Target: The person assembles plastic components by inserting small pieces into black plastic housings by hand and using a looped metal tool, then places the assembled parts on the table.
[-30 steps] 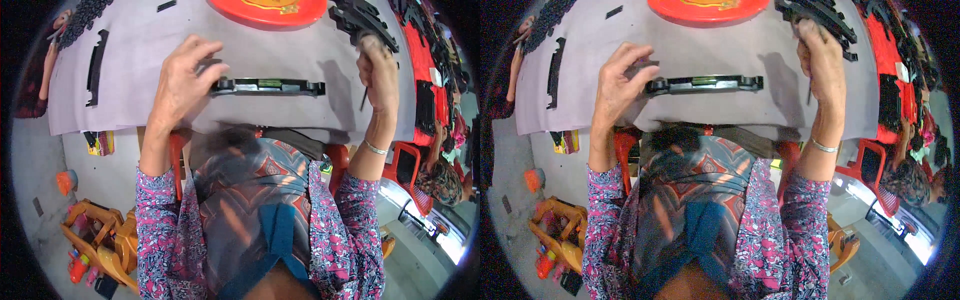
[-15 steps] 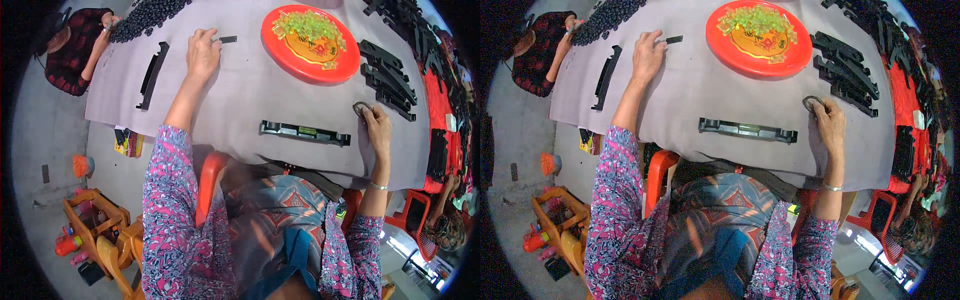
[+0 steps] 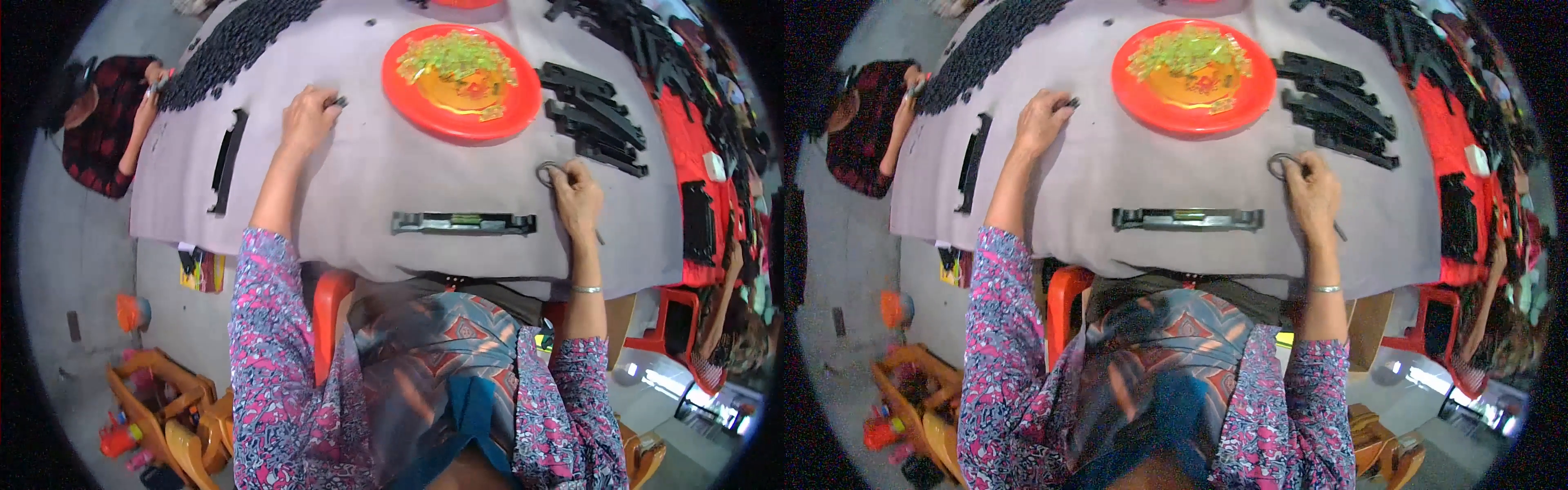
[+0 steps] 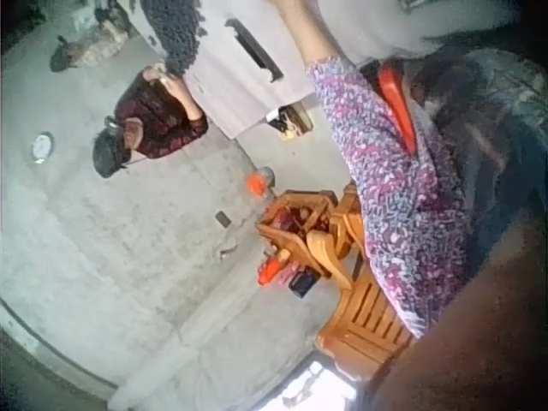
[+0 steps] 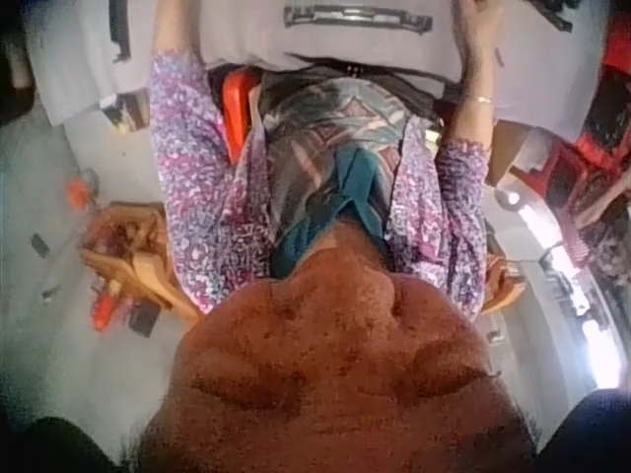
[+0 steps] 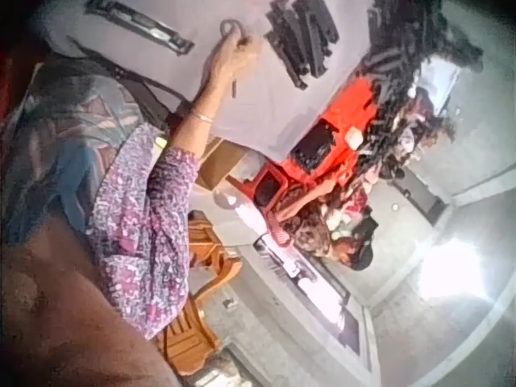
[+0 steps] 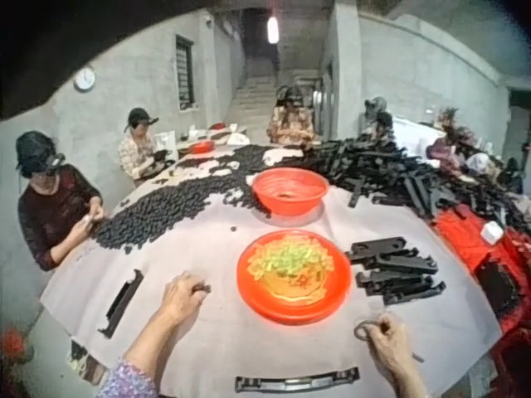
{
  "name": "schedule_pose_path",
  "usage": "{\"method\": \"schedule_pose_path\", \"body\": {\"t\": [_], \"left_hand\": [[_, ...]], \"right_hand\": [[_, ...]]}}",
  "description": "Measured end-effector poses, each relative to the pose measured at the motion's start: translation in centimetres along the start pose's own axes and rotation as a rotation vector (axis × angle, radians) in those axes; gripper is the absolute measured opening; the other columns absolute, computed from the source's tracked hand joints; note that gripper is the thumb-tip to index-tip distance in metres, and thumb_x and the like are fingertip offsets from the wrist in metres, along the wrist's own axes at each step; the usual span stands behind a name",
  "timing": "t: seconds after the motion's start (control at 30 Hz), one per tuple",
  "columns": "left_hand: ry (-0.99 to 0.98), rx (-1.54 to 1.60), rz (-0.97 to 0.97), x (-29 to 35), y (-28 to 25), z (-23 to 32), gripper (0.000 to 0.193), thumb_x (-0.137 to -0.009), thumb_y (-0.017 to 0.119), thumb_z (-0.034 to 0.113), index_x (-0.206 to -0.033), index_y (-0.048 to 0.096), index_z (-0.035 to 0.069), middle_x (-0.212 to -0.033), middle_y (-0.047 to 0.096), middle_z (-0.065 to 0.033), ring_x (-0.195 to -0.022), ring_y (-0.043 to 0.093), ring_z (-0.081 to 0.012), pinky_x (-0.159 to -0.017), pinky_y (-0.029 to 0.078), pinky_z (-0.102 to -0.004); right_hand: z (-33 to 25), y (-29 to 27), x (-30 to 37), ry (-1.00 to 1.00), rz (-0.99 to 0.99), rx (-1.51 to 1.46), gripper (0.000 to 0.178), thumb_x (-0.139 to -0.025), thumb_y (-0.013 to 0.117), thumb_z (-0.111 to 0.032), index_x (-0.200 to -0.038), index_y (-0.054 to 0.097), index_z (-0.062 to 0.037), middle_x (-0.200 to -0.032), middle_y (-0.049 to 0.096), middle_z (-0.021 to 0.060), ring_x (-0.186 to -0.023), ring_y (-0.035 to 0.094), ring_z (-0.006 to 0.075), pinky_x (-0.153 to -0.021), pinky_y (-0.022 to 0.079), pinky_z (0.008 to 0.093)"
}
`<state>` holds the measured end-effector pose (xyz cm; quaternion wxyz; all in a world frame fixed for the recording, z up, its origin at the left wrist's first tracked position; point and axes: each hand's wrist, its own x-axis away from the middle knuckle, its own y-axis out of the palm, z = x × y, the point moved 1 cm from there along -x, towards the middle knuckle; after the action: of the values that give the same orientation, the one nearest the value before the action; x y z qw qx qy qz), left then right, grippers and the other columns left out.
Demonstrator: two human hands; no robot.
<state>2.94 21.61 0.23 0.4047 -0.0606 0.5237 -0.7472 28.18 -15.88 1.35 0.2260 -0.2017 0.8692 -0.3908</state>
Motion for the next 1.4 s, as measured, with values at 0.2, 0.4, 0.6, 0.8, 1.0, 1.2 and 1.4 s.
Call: {"method": "schedule_pose_path", "body": {"t": [0.2,0.4,0.6,0.8,1.0,1.2,1.4], "left_hand": [[-0.103,0.046,-0.182,0.1,-0.3,-1.7,0.018,-0.077,0.068,0.018,-0.084,0.06,0.002,-0.079,0.063,-0.0159,-0.078,0.061,-0.0327,-0.07,0.047,-0.0433],[0.105,0.019,0.115,1.4,3.0,-2.5,0.016,-0.085,0.065,0.016,-0.092,0.062,0.002,-0.092,0.06,-0.0165,-0.088,0.058,-0.036,-0.078,0.047,-0.0451],[0.079,0.112,0.167,2.3,2.5,-0.1,0.011,-0.089,0.063,0.009,-0.094,0.062,0.0,-0.091,0.057,-0.0141,-0.086,0.057,-0.0332,-0.077,0.046,-0.0425],[0.078,0.246,0.225,3.0,1.9,0.3,0.014,-0.091,0.063,0.012,-0.092,0.064,-0.002,-0.084,0.055,-0.0129,-0.077,0.057,-0.0276,-0.072,0.046,-0.0381],[0.064,0.224,0.247,2.7,2.6,-1.4,0.016,-0.092,0.062,0.013,-0.096,0.066,-0.003,-0.085,0.057,-0.0142,-0.078,0.059,-0.0297,-0.072,0.046,-0.04],[0.087,0.115,0.271,2.4,3.2,-2.7,0.017,-0.091,0.061,0.012,-0.1,0.066,-0.002,-0.089,0.06,-0.0158,-0.082,0.06,-0.0352,-0.075,0.047,-0.0432],[0.085,-0.011,0.258,2.1,3.5,-3.0,0.017,-0.091,0.06,0.012,-0.103,0.065,0.0,-0.094,0.062,-0.0166,-0.088,0.061,-0.0371,-0.079,0.047,-0.0457]], "right_hand": [[0.9,1.1,0.4,-0.094,0.03,-0.034,0.022,-0.085,0.069,-0.025,-0.095,0.068,-0.005,-0.09,0.068,0.019,-0.081,0.066,0.036,-0.071,0.051,0.0453],[1.9,1.8,0.0,-0.118,0.064,-0.024,0.018,-0.084,0.069,-0.023,-0.094,0.067,-0.0072,-0.094,0.067,0.0168,-0.088,0.065,0.0383,-0.076,0.052,0.0485],[1.8,1.2,0.0,-0.113,0.056,-0.08,0.019,-0.085,0.067,-0.022,-0.093,0.065,-0.0055,-0.095,0.066,0.0169,-0.093,0.064,0.0374,-0.08,0.051,0.0489],[1.5,1.6,0.1,-0.15,0.052,-0.084,0.019,-0.085,0.066,-0.022,-0.092,0.064,-0.0037,-0.095,0.066,0.0177,-0.094,0.063,0.038,-0.082,0.05,0.048],[1.2,1.5,0.2,-0.198,0.103,-0.097,0.019,-0.086,0.065,-0.021,-0.092,0.064,-0.0032,-0.093,0.066,0.0171,-0.093,0.063,0.0379,-0.082,0.049,0.048],[0.8,1.0,0.5,-0.158,0.088,-0.107,0.019,-0.085,0.065,-0.021,-0.091,0.064,-0.0035,-0.093,0.066,0.0169,-0.093,0.063,0.0381,-0.082,0.049,0.0491],[0.6,0.5,0.5,-0.103,0.022,-0.14,0.019,-0.085,0.065,-0.022,-0.088,0.063,-0.003,-0.092,0.065,0.0177,-0.093,0.063,0.0387,-0.082,0.049,0.0497]]}}
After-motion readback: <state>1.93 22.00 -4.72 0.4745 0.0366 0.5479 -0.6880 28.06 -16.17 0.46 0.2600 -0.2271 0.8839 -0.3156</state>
